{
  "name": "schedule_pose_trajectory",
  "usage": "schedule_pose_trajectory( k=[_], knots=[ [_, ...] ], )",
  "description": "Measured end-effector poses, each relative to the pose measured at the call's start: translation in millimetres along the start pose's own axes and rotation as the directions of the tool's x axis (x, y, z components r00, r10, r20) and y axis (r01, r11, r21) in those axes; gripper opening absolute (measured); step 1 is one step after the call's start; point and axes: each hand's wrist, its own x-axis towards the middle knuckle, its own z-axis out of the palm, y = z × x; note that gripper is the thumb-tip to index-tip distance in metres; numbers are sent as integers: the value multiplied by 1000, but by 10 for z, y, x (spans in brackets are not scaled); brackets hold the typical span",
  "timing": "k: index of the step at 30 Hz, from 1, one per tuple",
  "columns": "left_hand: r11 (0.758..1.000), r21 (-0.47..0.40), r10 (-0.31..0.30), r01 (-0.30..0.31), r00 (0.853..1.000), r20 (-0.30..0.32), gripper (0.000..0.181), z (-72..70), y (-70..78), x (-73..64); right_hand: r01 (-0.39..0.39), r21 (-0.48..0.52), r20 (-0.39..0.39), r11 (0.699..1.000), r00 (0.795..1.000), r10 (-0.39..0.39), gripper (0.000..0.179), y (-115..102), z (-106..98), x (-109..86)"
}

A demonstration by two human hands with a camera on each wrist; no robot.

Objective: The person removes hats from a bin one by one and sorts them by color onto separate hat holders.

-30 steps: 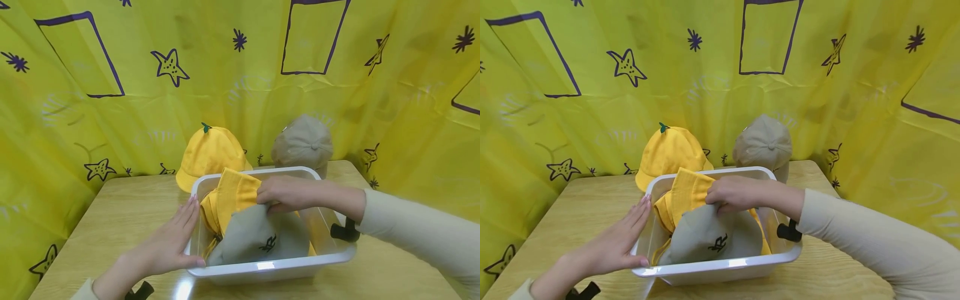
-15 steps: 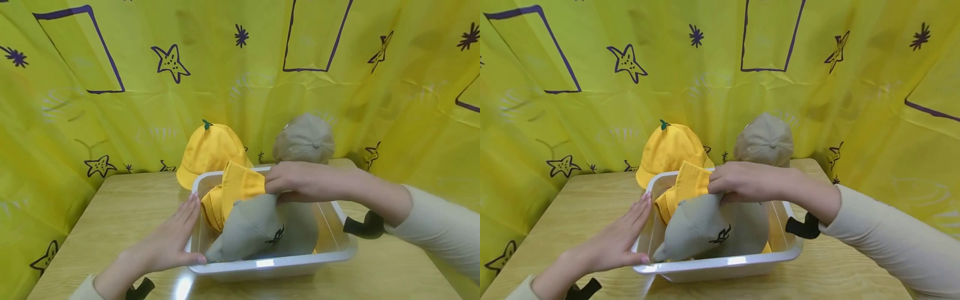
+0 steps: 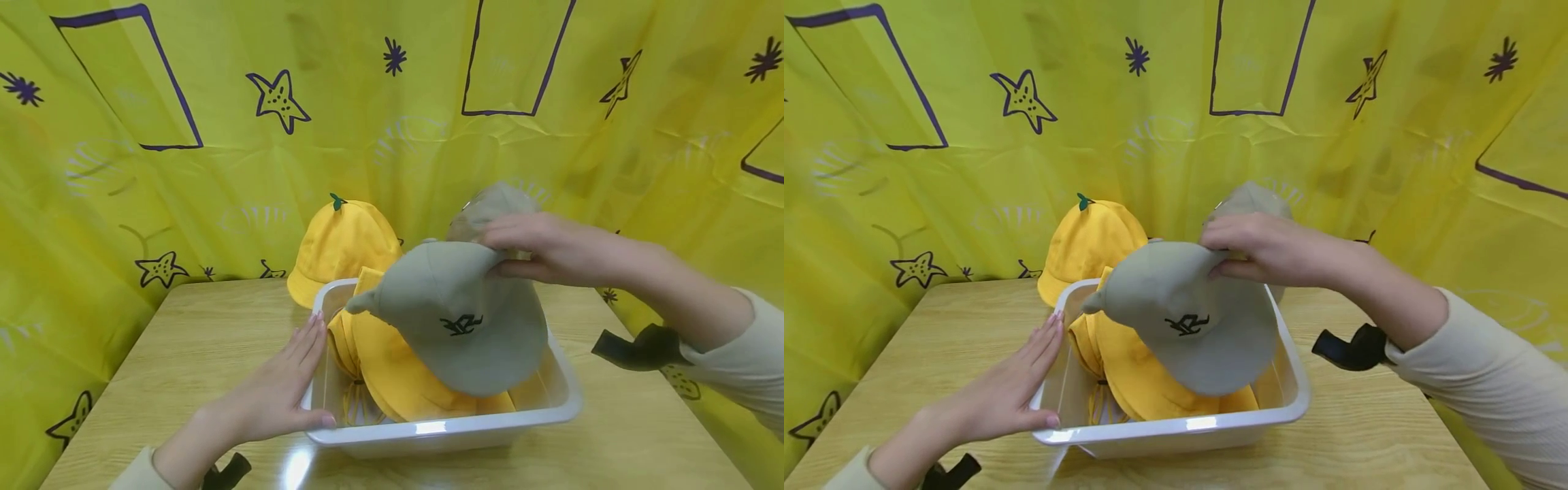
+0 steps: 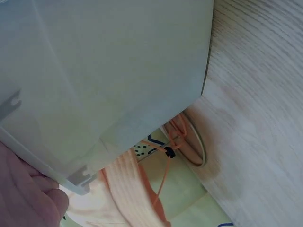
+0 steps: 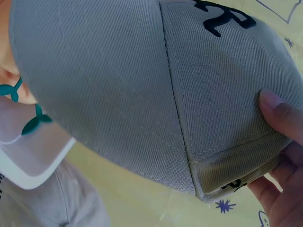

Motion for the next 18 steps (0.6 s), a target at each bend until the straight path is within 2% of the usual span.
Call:
schedule_pose_trajectory(
  k=[3,6,10,13,15,16,17,18],
  knots=[
    [1000,-20,3,-3,1000,-9,110,10,-9,-2,-30,-14,-27,999,999,29,20,11,-44,-50],
    [1000,-1,25,-25,999,-30,106,25,-20,4,-59,-1,-65,998,996,59,25,30,-77,-96],
    [991,108,92,-85,994,-63,102,14,-21,26,-138,-1,-133,990,982,136,27,32,-92,-146],
    [974,182,157,-139,983,-93,100,-23,-19,69,-243,-41,-182,969,956,232,20,-1,-94,-160],
    [956,222,225,-192,965,-133,97,-64,-19,121,-331,-56,-201,942,928,315,16,-39,-96,-155],
    [946,231,270,-229,949,-164,95,-90,-20,157,-379,-58,-206,924,910,360,17,-61,-100,-149],
    [932,241,320,-270,926,-200,91,-124,-18,195,-428,-52,-207,902,889,409,19,-80,-106,-146],
    [914,257,375,-313,894,-245,87,-160,-13,240,-482,-41,-207,875,861,464,22,-104,-112,-139]
  ],
)
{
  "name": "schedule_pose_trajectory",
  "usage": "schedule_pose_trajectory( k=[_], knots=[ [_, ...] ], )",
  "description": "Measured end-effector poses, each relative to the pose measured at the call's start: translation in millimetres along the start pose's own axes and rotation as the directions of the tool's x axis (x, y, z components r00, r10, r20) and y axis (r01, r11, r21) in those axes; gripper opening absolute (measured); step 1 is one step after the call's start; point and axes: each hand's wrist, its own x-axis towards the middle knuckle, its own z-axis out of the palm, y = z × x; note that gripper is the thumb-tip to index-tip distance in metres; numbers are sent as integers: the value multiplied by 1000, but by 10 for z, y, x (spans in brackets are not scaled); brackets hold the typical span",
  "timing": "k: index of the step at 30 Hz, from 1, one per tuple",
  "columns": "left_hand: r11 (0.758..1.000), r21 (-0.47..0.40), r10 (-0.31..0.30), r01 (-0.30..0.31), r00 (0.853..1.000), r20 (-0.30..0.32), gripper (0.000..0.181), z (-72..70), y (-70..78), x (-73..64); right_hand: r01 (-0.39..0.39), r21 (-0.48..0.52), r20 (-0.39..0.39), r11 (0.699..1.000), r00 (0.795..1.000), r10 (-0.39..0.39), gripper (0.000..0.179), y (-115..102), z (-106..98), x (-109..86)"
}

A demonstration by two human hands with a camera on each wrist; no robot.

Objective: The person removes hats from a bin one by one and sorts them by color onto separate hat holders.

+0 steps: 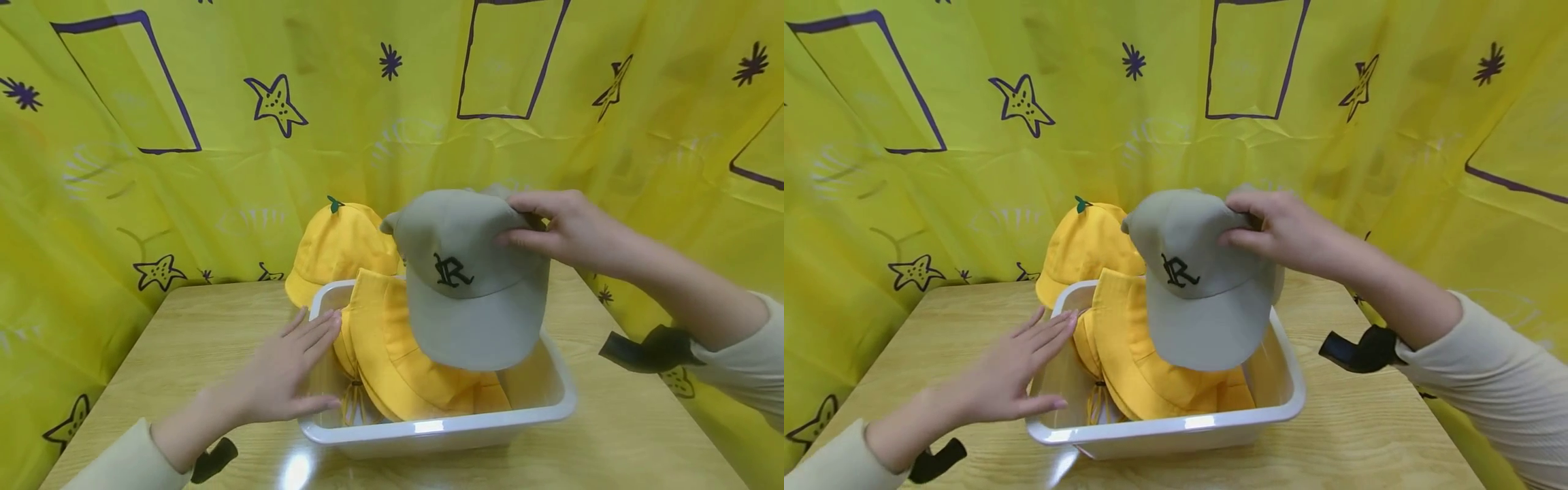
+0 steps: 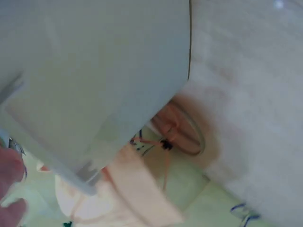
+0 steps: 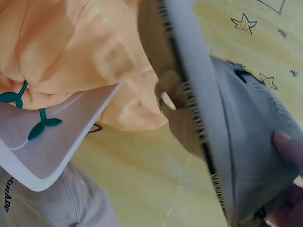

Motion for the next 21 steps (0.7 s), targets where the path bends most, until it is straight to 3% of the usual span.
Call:
schedule_pose_trajectory(
  k=[2,5,7,10,13,16,21],
  knots=[
    [995,22,99,-97,987,-129,77,-54,-40,122,-131,18,-3,991,991,131,20,-44,-19,2],
    [981,51,195,-188,940,-281,63,-143,-79,320,-310,80,-20,948,950,312,15,-91,-45,9],
    [974,68,227,-217,909,-349,57,-188,-85,450,-386,128,-47,914,918,394,16,-114,-56,8],
    [969,65,243,-237,881,-407,55,-208,-68,628,-436,173,-82,883,887,454,18,-127,-62,-11],
    [970,70,240,-233,870,-430,62,-167,-22,804,-451,207,-115,868,870,479,19,-128,-57,-21],
    [975,91,222,-202,875,-430,68,-88,35,974,-460,261,-128,849,855,503,20,-129,-46,-20],
    [978,117,207,-171,853,-478,46,-6,60,1171,-459,374,-104,806,843,528,18,-128,-30,-19]
  ],
)
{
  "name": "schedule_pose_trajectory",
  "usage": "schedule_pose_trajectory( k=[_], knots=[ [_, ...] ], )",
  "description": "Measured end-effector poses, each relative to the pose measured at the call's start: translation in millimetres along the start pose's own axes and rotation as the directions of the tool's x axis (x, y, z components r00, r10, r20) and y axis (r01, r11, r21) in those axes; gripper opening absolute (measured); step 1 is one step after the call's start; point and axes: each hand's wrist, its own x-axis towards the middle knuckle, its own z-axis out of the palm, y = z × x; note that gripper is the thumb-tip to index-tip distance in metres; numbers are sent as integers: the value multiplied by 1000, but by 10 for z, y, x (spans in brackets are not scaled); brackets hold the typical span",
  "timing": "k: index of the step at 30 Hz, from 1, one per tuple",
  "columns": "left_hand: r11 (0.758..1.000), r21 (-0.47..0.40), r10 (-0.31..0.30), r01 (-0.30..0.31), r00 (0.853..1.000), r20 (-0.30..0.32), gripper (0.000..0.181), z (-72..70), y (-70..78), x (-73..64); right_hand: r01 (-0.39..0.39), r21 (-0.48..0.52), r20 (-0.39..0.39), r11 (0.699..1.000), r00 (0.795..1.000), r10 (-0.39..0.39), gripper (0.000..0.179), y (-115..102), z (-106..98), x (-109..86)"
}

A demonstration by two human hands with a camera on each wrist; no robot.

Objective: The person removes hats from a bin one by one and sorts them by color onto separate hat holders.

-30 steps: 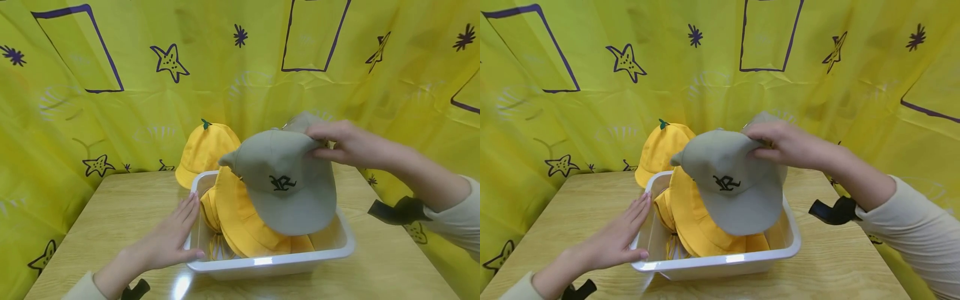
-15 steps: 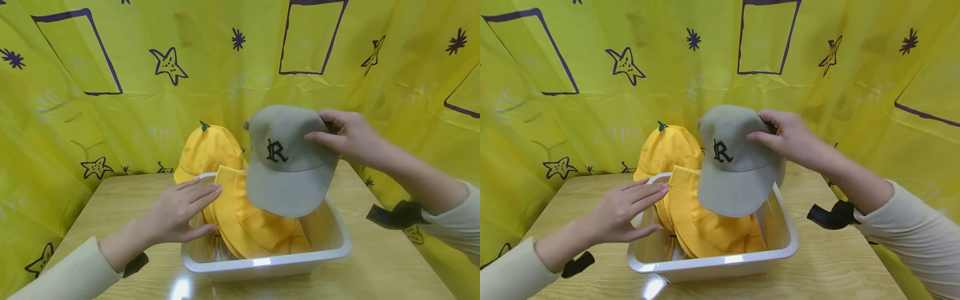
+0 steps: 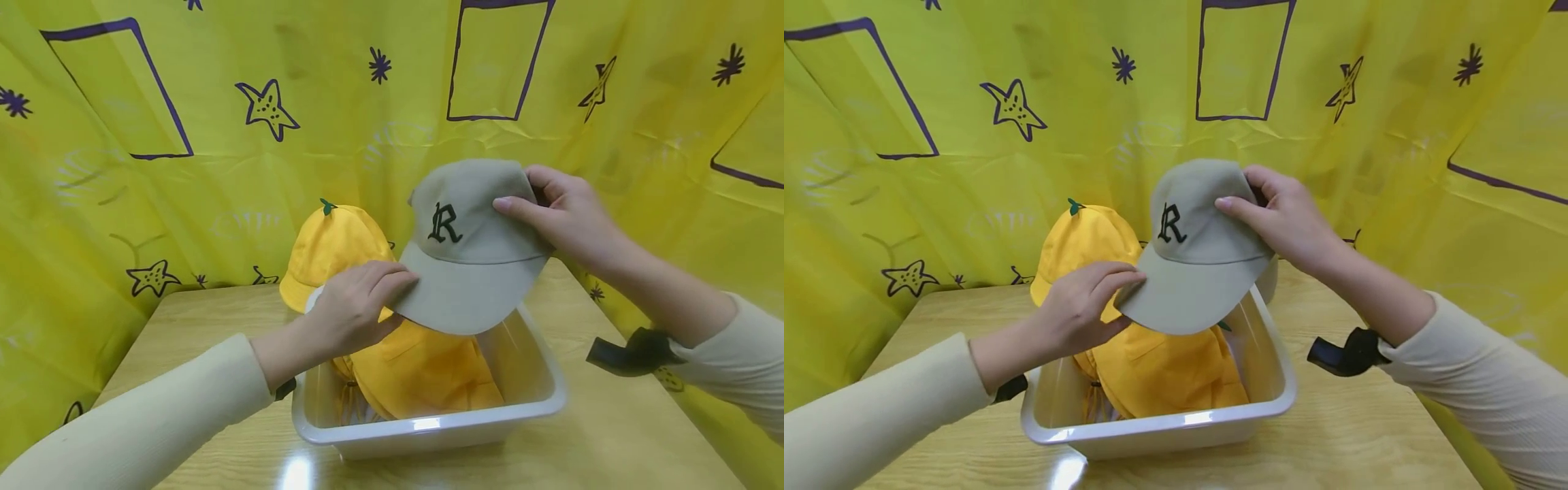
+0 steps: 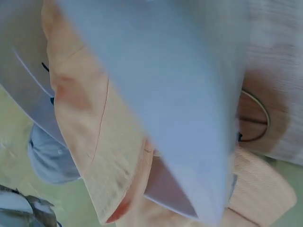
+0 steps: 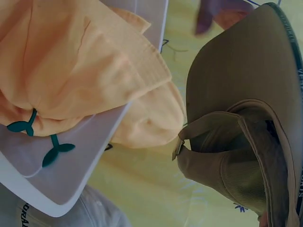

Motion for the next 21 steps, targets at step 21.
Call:
schedule_pose_trajectory(
  k=[21],
  knots=[
    [997,-67,25,-48,951,-309,25,-241,-451,355,180,525,-20,832,980,-199,52,352,-37,3]
  ],
)
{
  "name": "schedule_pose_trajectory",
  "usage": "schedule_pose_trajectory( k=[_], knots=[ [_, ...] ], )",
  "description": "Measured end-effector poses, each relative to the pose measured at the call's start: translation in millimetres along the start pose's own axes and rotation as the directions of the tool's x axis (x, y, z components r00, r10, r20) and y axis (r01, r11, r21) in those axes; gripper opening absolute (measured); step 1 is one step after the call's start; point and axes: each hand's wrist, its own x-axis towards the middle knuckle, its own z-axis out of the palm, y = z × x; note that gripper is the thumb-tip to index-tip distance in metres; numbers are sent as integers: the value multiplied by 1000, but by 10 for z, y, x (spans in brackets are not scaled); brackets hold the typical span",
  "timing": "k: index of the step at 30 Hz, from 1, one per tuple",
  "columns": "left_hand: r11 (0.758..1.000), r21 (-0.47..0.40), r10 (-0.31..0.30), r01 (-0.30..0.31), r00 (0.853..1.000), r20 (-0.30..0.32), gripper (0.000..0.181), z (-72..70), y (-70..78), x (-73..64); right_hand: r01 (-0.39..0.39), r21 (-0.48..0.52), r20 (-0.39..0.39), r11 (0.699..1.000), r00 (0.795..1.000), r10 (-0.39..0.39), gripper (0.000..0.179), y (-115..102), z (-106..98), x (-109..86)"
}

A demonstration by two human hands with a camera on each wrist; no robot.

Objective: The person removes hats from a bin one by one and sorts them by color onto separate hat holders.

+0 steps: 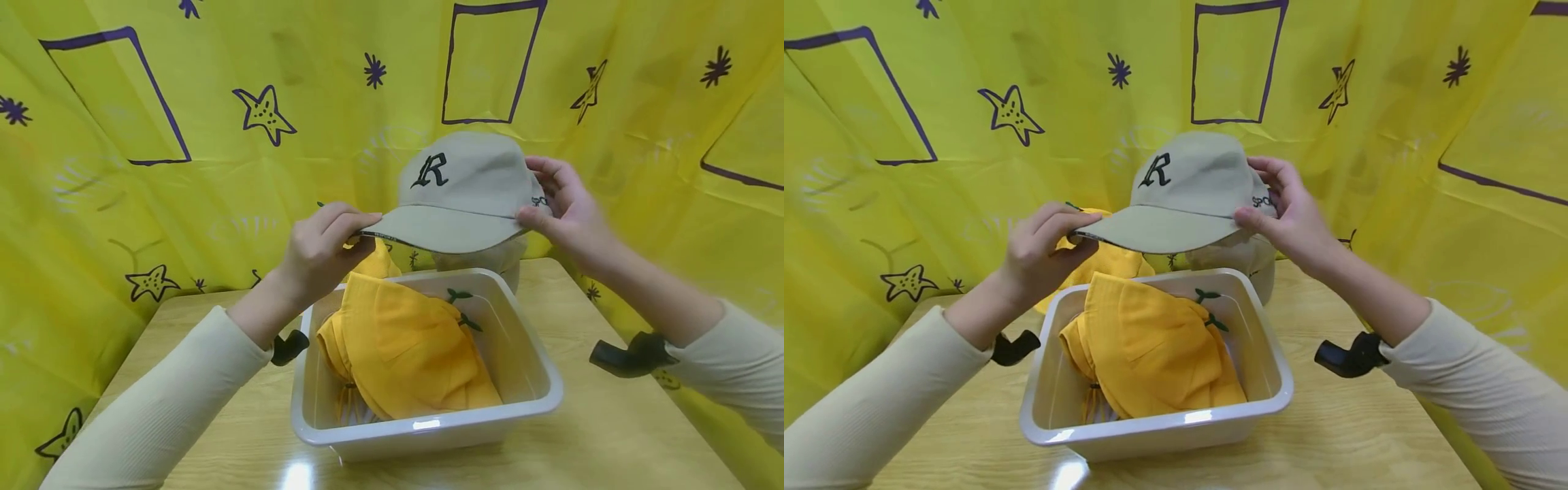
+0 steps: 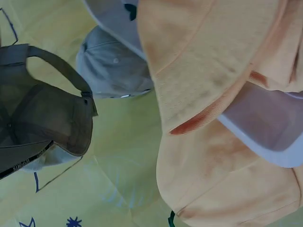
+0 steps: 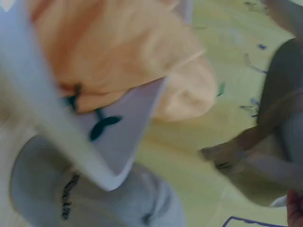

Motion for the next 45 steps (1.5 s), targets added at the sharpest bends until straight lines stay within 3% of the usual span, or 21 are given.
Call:
schedule_pose_trajectory(
  k=[3,6,7,10,14,20,22,29,32,34,37,40,43,45],
  knots=[
    [1000,3,-14,14,999,-31,23,-8,-21,10,108,-1,44,994,993,-108,75,104,-24,-51],
    [999,11,-34,35,998,-60,20,0,-32,23,140,-244,7,960,990,-142,71,175,-35,-74],
    [999,9,-42,43,997,-69,19,2,-32,28,127,-344,-19,930,990,-142,63,193,-36,-72],
    [998,7,-59,60,994,-92,20,7,-30,48,50,-597,-107,801,984,-141,32,240,-27,-55],
    [998,10,-65,66,992,-110,22,15,-20,75,22,-667,-196,745,959,-205,11,295,-35,-8],
    [997,46,-59,66,990,-128,20,27,-24,85,34,-744,-266,667,901,-342,10,387,-151,62],
    [996,61,-55,63,991,-120,20,35,-29,80,26,-769,-272,638,891,-363,11,407,-207,78],
    [991,123,-44,55,995,-86,19,123,-60,107,-3,-836,-235,548,905,-354,17,395,-265,103],
    [989,127,-65,76,994,-83,18,184,-80,157,27,-854,-201,519,904,-377,33,372,-238,96],
    [987,132,-80,91,993,-85,17,226,-98,192,76,-875,-153,478,893,-423,46,349,-211,89],
    [983,145,-96,109,991,-93,17,288,-129,235,182,-905,-54,385,848,-527,56,302,-158,94],
    [979,166,-102,115,991,-88,17,360,-164,273,295,-911,52,288,775,-630,58,236,-87,117],
    [975,190,-99,112,992,-78,18,438,-190,319,381,-896,120,227,701,-703,55,180,-4,160],
    [971,215,-87,102,993,-79,18,493,-200,352,416,-886,139,205,661,-737,47,155,47,189]
  ],
)
